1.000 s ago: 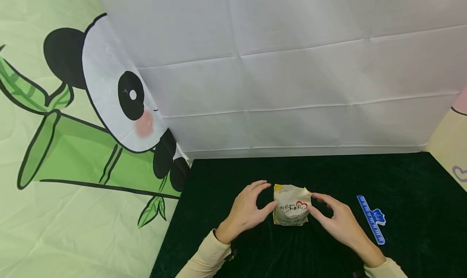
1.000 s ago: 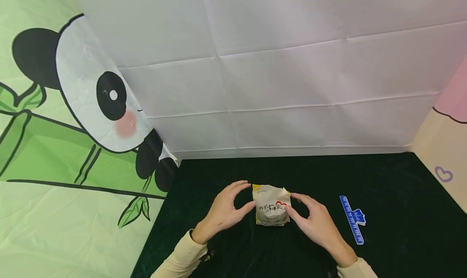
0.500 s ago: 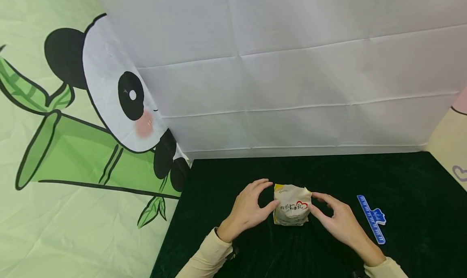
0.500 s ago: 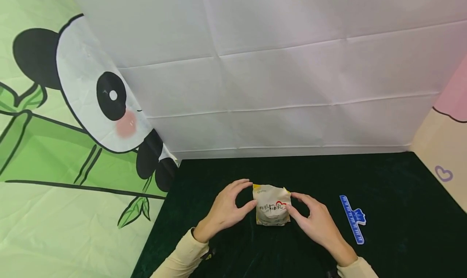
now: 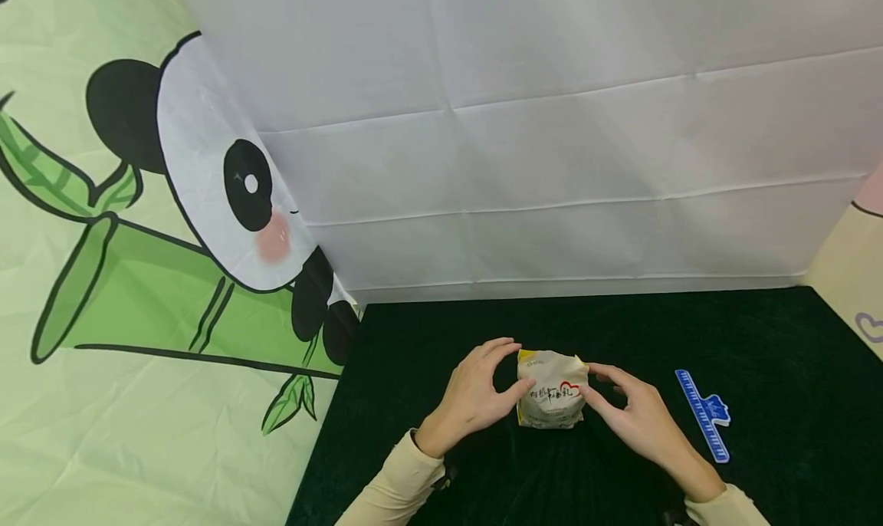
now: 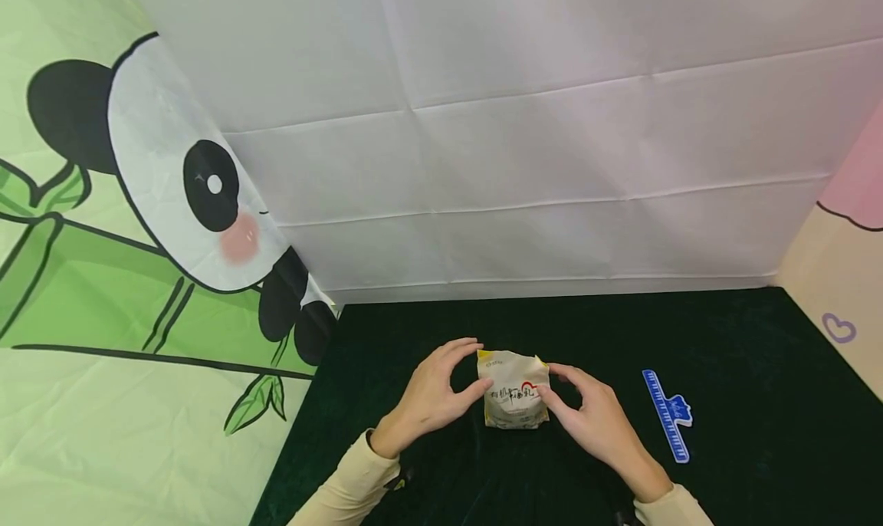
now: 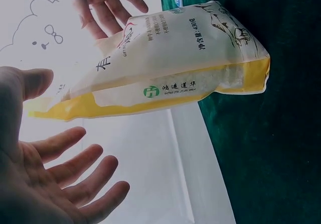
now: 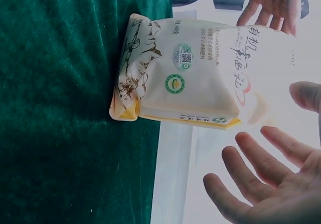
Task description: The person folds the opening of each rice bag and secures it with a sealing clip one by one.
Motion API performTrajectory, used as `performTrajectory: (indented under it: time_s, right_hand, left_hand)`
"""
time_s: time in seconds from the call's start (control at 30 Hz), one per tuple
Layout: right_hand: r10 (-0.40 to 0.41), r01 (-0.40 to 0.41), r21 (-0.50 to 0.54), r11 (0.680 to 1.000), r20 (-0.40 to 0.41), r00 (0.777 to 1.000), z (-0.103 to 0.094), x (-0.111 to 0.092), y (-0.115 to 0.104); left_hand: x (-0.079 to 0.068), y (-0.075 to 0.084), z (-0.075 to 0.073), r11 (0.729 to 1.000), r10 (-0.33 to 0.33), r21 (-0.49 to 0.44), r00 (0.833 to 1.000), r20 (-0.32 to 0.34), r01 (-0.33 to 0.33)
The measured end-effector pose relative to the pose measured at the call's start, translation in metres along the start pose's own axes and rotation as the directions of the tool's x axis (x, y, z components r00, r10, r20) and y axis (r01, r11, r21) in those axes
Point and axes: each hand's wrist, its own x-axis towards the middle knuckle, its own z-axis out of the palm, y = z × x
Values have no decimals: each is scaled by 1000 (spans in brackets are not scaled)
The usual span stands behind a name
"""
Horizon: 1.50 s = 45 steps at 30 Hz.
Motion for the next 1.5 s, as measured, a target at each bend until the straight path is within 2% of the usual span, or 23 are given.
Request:
performTrajectory:
  time_s: [0.93,1.2,1.5]
  right_hand:
    - [-4,4,25,1000,-24,1000,4,-1,-8]
    - [-7,10,80,997,-36,999,9,0,-9]
    - [-2,5,95,995,-33,999,10,-2,-9]
  left_hand:
    - [2,4,-4,999,45,25,999,-2,-45]
    - [4,6,-4,998,62,22,998,6,-62]
    - [5,7,-4,997,71,24,997,6,-71]
